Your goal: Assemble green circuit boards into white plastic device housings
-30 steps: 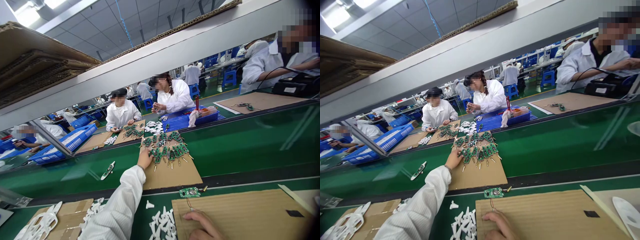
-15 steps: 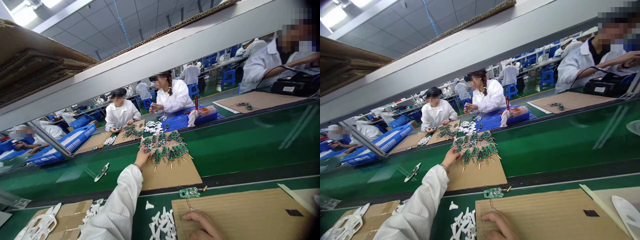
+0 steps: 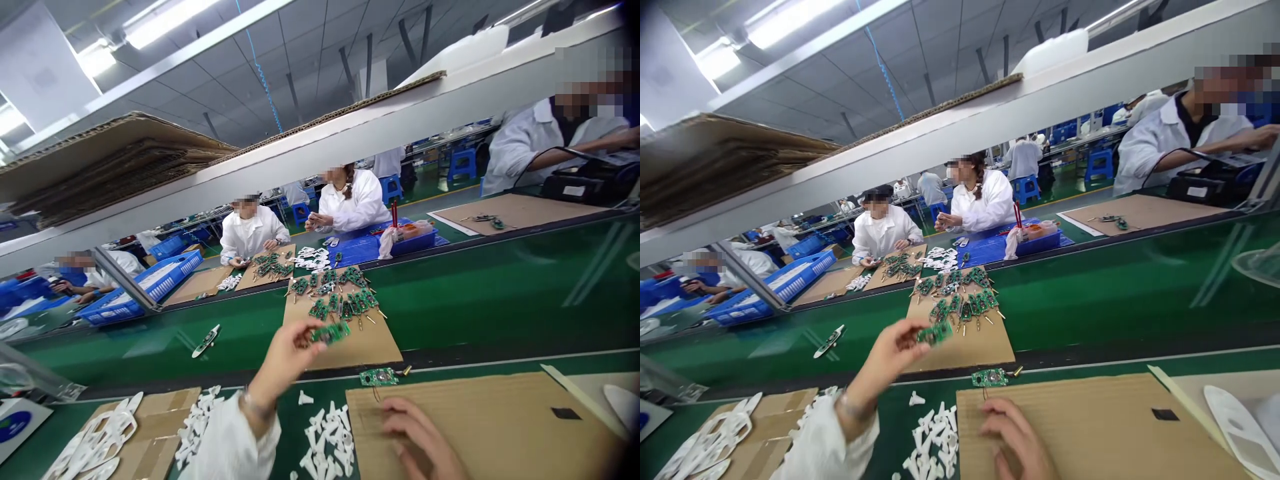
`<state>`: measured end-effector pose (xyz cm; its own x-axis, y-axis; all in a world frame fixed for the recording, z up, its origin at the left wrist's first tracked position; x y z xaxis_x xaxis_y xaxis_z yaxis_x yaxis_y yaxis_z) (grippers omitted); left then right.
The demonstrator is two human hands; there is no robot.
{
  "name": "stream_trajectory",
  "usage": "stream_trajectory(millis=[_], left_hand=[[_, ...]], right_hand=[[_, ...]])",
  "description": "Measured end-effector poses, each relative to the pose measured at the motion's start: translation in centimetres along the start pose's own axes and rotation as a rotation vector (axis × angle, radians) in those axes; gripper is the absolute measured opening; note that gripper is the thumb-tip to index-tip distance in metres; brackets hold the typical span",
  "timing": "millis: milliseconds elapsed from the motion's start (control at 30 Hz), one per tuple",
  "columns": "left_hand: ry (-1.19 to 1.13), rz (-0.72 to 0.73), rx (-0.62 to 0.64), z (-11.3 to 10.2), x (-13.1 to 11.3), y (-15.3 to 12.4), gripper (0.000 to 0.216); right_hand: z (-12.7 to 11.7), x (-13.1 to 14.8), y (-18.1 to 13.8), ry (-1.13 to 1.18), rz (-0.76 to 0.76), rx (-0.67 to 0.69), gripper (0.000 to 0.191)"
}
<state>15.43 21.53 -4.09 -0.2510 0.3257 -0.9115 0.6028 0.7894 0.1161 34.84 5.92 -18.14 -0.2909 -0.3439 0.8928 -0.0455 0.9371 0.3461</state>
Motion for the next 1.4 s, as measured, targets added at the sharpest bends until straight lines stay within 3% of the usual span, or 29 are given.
stream_trajectory(millis=[67, 133, 200, 300, 367, 433, 467, 533, 633, 733, 867, 1033, 1200, 1400], left_hand=[[0.238, 0.117, 0.165, 1.8, -1.9, -4.0, 0.027], [0.366, 0.129, 0.259, 3.3, -2.8, -7.1, 0.034], [0.409, 0.056, 0.278, 4.2, -2.9, -9.0, 0.038], [0.334, 0.013, 0.182, 4.3, -2.4, -10.0, 0.032], [0.167, 0.052, -0.087, 3.7, -1.8, -10.1, 0.034], [-0.08, 0.046, -0.429, 3.3, -0.9, -10.2, 0.031], [-0.22, 0.015, -0.521, 3.6, -0.5, -10.2, 0.029], [-0.52, -0.044, -0.471, 5.2, 0.1, -9.6, 0.033], [-0.922, -0.045, -0.258, 8.1, 0.0, -8.3, 0.038], [-1.165, -0.006, -0.319, 9.0, -0.3, -7.2, 0.03], [-1.229, 0.071, -0.376, 8.1, 0.0, -6.5, 0.031], [-1.149, 0.075, -0.315, 7.5, 0.8, -6.7, 0.037], [-1.009, 0.038, -0.161, 7.5, 1.4, -6.8, 0.043], [-0.766, 0.093, -0.087, 7.5, 2.0, -7.2, 0.041]], right_hand=[[-0.1, 1.0, 0.1, 0.199, 0.051, -0.04, 0.025], [0.2, 3.0, 0.5, 0.375, 0.091, 0.016, 0.041], [0.8, 5.4, 1.2, 0.382, 0.102, 0.137, 0.047], [1.1, 8.2, 2.8, 0.177, 0.095, 0.218, 0.024], [0.7, 9.0, 4.0, 0.119, 0.078, 0.117, 0.011], [0.1, 9.5, 5.0, 0.111, 0.023, -0.061, 0.009], [-0.2, 9.8, 5.4, 0.079, -0.034, -0.153, 0.011], [-0.3, 10.6, 6.0, -0.09, -0.227, -0.26, 0.015], [0.5, 11.9, 6.4, -0.431, -0.57, -0.184, 0.025], [1.1, 12.4, 6.7, -0.531, -0.693, -0.127, 0.028], [0.6, 12.3, 7.5, -0.383, -0.596, -0.124, 0.024], [-0.9, 12.5, 7.9, -0.186, -0.357, 0.091, 0.009], [-1.9, 12.2, 8.1, -0.208, -0.202, -0.014, 0.01], [-0.9, 11.5, 8.3, -0.083, -0.133, 0.071, 0.02]])
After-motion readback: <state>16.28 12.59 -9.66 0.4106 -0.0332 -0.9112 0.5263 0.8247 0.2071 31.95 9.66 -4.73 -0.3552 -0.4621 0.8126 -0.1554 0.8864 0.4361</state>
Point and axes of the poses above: each hand's wrist, its own y-axis towards the middle knuckle, its own z-axis out of the palm, x = y × z, the point moved 2 cm from there along y, towards the middle knuckle, and after that the axes turned 9 degrees about x, right-handed, at the moved point
